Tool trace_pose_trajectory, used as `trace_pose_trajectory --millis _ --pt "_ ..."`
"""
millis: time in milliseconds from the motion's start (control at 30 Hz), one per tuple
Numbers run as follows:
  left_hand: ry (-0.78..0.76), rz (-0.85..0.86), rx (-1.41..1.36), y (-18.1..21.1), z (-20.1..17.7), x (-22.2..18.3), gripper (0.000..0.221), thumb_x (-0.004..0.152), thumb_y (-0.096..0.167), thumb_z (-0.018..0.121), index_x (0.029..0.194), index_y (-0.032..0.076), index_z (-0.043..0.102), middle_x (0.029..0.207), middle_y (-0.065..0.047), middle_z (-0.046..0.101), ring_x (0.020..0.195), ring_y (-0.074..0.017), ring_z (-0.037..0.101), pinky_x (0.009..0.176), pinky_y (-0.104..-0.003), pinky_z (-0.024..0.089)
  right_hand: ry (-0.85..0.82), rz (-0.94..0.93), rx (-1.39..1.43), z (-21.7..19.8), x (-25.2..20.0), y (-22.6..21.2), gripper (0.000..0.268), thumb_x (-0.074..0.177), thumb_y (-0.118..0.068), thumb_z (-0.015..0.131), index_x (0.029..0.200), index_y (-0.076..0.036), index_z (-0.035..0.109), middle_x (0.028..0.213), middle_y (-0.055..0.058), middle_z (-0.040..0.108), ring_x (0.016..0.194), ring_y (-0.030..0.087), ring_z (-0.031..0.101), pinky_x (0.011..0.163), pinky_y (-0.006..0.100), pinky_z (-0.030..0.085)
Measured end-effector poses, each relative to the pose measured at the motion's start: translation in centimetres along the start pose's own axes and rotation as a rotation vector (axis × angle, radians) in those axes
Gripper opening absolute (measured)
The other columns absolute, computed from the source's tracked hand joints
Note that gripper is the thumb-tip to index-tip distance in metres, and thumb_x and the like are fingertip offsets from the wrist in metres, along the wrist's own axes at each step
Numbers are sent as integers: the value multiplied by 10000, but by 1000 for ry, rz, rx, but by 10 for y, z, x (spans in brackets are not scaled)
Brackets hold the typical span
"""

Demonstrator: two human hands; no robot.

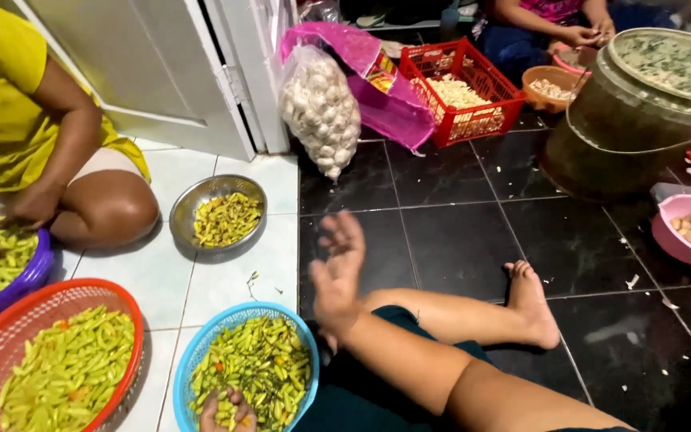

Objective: The person manually removes stems from green chilies and sorts them into baskets on the floor.

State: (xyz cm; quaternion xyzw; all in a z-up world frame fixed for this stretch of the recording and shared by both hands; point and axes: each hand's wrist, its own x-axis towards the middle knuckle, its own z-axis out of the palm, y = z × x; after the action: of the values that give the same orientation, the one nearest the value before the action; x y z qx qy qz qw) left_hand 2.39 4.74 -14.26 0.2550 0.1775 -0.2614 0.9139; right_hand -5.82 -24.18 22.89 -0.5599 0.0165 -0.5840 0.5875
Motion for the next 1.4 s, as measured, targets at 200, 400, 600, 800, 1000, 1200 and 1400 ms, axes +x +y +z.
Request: trace_pose_trajectory --millis 200,400,600,800,1000,1200,1400 --pt "72 87 0 7 108 -53 245 940 124 476 1160 166 575 1006 -56 575 787 -100 524 479 -166 323 236 -432 86 -3 61 -45 768 887 -149 506 1617 -82 275 1708 100 306 1576 233 351 1264 413 327" --pt "-5 150 61 5 121 -62 226 930 72 457 1118 106 576 954 -66 573 714 -92 533 423 -162 323 -70 -213 -70 -1 21 -25 770 968 -227 468 1657 -53 172 1748 130 189 1646 275 201 1350 447 201" --pt "-60 152 46 3 114 -55 162 959 88 486 1092 93 580 976 -87 566 734 -122 526 419 -173 322 -187 -157 -200 -7 16 -19 783 996 -241 512 1666 -78 140 1749 151 134 1631 314 186 1323 495 208" --pt "79 160 92 5 133 -74 134 969 77 524 1086 111 579 994 -80 586 739 -119 525 424 -171 326 115 -419 16 -7 47 -50 887 881 -217 543 1694 -170 192 1785 61 198 1667 250 245 1355 470 254" --pt "33 174 98 5 128 -70 133 955 71 538 1075 101 585 996 -85 599 743 -131 530 427 -173 328 162 -481 150 -11 58 -44 861 975 -364 604 1704 -191 180 1819 71 146 1724 256 168 1401 453 230" --pt "41 160 140 7 144 -84 161 951 74 545 1105 103 580 1012 -76 605 758 -127 527 434 -178 324 18 -364 67 5 40 -29 809 1003 -301 469 1710 -173 97 1812 70 73 1721 275 63 1427 533 84" --pt "-34 154 63 -6 114 -65 226 940 68 579 1162 101 599 1059 -81 627 741 -167 558 418 -178 348 -322 -2 -145 -9 -9 20 749 1041 -276 426 1687 -123 79 1781 99 61 1669 307 104 1337 533 146"
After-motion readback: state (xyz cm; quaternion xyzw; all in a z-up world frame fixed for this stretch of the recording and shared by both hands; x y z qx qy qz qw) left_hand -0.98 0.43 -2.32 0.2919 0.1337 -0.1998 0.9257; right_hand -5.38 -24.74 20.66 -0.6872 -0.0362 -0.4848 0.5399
